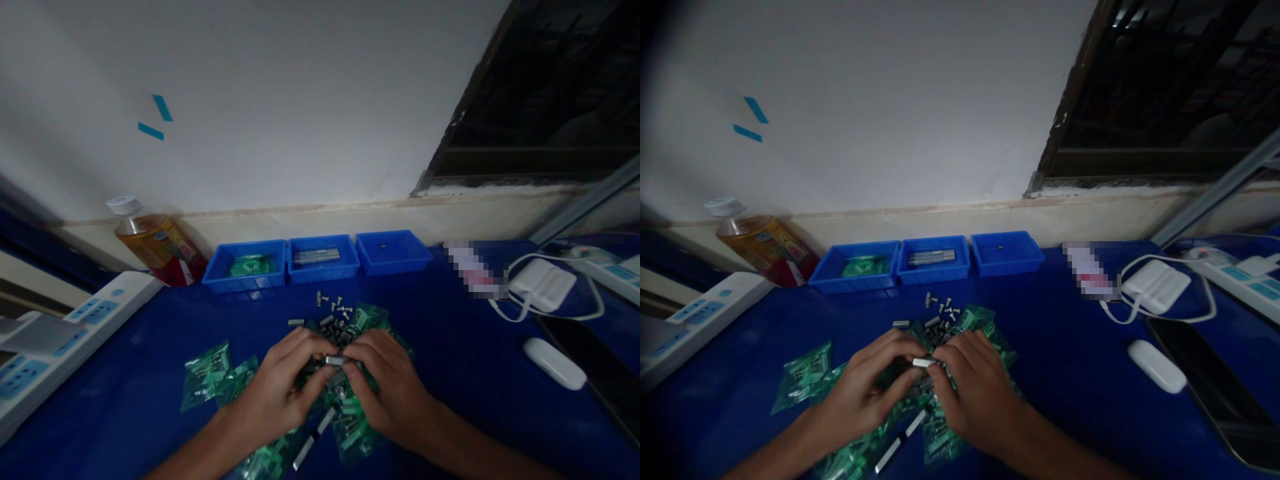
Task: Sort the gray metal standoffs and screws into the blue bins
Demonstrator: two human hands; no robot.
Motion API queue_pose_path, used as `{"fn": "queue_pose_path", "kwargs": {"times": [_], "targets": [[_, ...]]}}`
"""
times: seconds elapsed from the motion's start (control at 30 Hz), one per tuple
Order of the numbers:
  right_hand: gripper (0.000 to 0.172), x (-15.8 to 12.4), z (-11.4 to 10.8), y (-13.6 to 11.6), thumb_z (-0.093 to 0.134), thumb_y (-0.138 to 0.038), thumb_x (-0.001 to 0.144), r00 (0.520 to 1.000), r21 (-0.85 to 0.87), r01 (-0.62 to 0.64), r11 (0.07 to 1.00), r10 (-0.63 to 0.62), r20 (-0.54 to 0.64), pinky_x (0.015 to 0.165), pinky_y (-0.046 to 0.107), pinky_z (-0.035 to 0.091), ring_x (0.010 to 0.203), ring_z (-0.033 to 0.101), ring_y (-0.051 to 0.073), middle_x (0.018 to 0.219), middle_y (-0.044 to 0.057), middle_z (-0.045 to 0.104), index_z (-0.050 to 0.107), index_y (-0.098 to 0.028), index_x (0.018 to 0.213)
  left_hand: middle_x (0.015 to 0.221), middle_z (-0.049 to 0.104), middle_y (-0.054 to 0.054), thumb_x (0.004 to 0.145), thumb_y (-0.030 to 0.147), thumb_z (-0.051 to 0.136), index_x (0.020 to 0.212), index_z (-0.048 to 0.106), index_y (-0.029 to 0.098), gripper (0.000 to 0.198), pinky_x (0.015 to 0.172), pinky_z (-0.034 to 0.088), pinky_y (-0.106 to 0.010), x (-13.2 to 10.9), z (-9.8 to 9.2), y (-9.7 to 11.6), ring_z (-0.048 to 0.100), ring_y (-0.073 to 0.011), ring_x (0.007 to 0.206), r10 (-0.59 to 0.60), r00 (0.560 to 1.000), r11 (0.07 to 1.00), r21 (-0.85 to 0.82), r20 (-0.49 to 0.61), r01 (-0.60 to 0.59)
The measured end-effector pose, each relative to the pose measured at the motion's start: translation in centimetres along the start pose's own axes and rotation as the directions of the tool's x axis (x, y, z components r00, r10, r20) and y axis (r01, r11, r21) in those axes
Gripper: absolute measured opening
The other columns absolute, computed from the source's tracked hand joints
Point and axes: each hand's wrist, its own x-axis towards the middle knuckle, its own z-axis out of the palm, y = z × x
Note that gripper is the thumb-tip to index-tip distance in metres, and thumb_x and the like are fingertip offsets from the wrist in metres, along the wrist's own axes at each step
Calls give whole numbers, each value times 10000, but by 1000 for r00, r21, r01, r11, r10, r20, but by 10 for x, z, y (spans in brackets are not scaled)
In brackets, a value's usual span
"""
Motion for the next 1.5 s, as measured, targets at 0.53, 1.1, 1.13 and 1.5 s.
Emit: {"fn": "queue_pose_path", "kwargs": {"times": [0.53, 1.1, 1.13, 1.5], "targets": [[92, 12, -10, -4, 523, -153, 840, 992, -178, 116, 977, -107, 61, 686, 362, 396, 763, 538, 205, 833, 64, 607, 552, -159, 927, 662, 535, -18, 934, 252, 401, 709, 532, 157, 277, 626, 401, -261, 7, -5, 1, 502, -131, 651, -16, 997, 993, 121, 69, 8], [133, 198, 37, 86, 652, -238, 740, 774, -330, 78, 941, 151, 614, 593, 242, 386, 742, 627, 185, 810, 64, 707, 720, -168, 831, 901, 617, -44, 874, 183, 449, 931, 611, 188, 171, 731, 466, -266, 22, -42, -50, 602, -164, 818, -268, 941, 904, 391, 207, 171], [137, 201, 40, 83, 654, -228, 733, 754, -336, 101, 936, 148, 640, 584, 242, 385, 739, 630, 188, 808, 70, 709, 719, -158, 832, 898, 619, -42, 870, 184, 454, 925, 611, 188, 167, 724, 464, -263, 23, -42, -51, 602, -162, 811, -265, 943, 907, 385, 203, 172], [156, 213, 44, 74, 649, -228, 732, 739, -405, 229, 885, 113, 664, 601, 268, 383, 781, 613, 224, 858, 115, 679, 678, -132, 853, 851, 606, -36, 837, 221, 512, 868, 600, 181, 101, 673, 439, -267, 32, -43, -60, 590, -169, 764, -259, 946, 902, 399, 193, 165]]}}
